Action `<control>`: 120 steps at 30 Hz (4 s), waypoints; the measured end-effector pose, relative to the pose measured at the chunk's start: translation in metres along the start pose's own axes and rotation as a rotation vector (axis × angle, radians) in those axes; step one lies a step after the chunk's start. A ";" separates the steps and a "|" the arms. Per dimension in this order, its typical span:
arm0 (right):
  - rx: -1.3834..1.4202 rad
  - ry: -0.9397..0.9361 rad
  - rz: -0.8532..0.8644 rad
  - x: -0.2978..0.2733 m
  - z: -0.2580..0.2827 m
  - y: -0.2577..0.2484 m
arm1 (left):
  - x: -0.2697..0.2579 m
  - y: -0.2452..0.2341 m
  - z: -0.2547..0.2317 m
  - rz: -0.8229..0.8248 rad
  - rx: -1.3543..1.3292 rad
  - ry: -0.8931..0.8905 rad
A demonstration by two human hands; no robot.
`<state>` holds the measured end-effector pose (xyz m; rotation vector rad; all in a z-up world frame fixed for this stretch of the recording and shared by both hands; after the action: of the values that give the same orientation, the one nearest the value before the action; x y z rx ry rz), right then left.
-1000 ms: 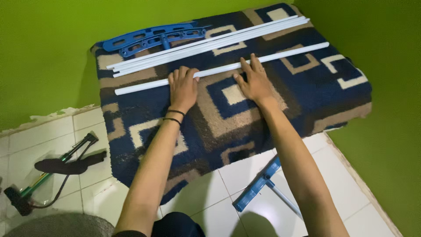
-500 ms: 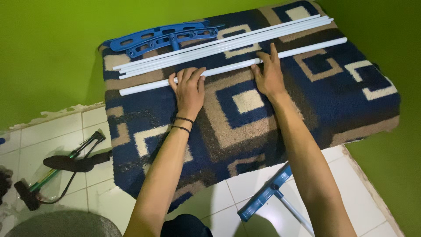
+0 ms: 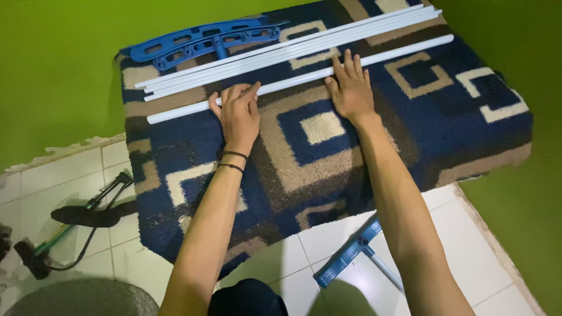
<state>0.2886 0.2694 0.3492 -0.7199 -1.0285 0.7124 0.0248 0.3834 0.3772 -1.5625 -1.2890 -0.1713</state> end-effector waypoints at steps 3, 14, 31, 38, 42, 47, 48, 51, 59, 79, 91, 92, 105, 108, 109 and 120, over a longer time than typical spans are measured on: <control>0.065 0.015 -0.069 -0.006 0.005 -0.005 | 0.000 0.000 0.001 -0.001 -0.001 -0.011; 0.314 0.023 -0.221 -0.118 0.050 -0.074 | -0.004 0.013 0.012 -0.036 0.033 0.114; 0.023 0.187 -0.234 -0.266 -0.015 -0.163 | -0.041 0.010 -0.127 0.013 -0.047 0.541; -0.094 0.353 -0.279 -0.342 -0.064 -0.213 | -0.101 0.055 -0.310 0.319 -0.501 0.635; -0.105 0.540 -0.153 -0.411 -0.087 -0.236 | -0.160 0.092 -0.388 0.573 -0.676 0.455; -0.136 0.725 0.172 -0.491 -0.103 -0.237 | -0.268 0.144 -0.429 1.027 -0.710 0.290; -0.122 0.784 0.236 -0.512 -0.100 -0.234 | -0.291 0.153 -0.428 1.097 -0.690 0.307; -0.094 0.958 0.393 -0.556 -0.091 -0.226 | -0.351 0.175 -0.423 1.210 -0.618 0.368; -0.149 1.179 0.784 -0.613 -0.081 -0.239 | -0.486 0.206 -0.361 1.366 -0.288 0.749; 0.123 1.316 0.223 -0.819 -0.066 -0.125 | -0.603 0.202 -0.348 0.999 -0.168 0.874; 0.220 1.317 -0.225 -0.825 -0.055 -0.110 | -0.588 0.187 -0.329 1.006 -0.077 0.726; 0.203 1.318 -0.205 -0.824 -0.051 -0.110 | -0.589 0.185 -0.324 1.007 -0.065 0.718; 0.135 1.384 -0.341 -0.832 -0.043 -0.124 | -0.557 0.173 -0.288 0.970 -0.041 0.645; 0.117 1.409 -0.389 -0.843 -0.039 -0.125 | -0.557 0.167 -0.288 0.997 -0.029 0.619; 0.118 1.418 -0.392 -0.846 -0.040 -0.125 | -0.556 0.166 -0.289 1.007 -0.030 0.619; 0.263 1.592 -0.476 -0.864 -0.052 -0.109 | -0.570 0.174 -0.286 1.025 -0.013 0.615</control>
<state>0.0593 -0.4935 -0.0056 -0.5367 0.3761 -0.2417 0.0631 -0.1707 0.0182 -1.7990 0.0518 0.0057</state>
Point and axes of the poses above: each hand's wrist, its own x-axis towards the middle knuckle, its own y-axis out of the palm, z = x × y, the point moved 2 cm from there along x, towards the middle knuckle, and after that the axes turned 5 degrees about -y, right-handed, at the moved point
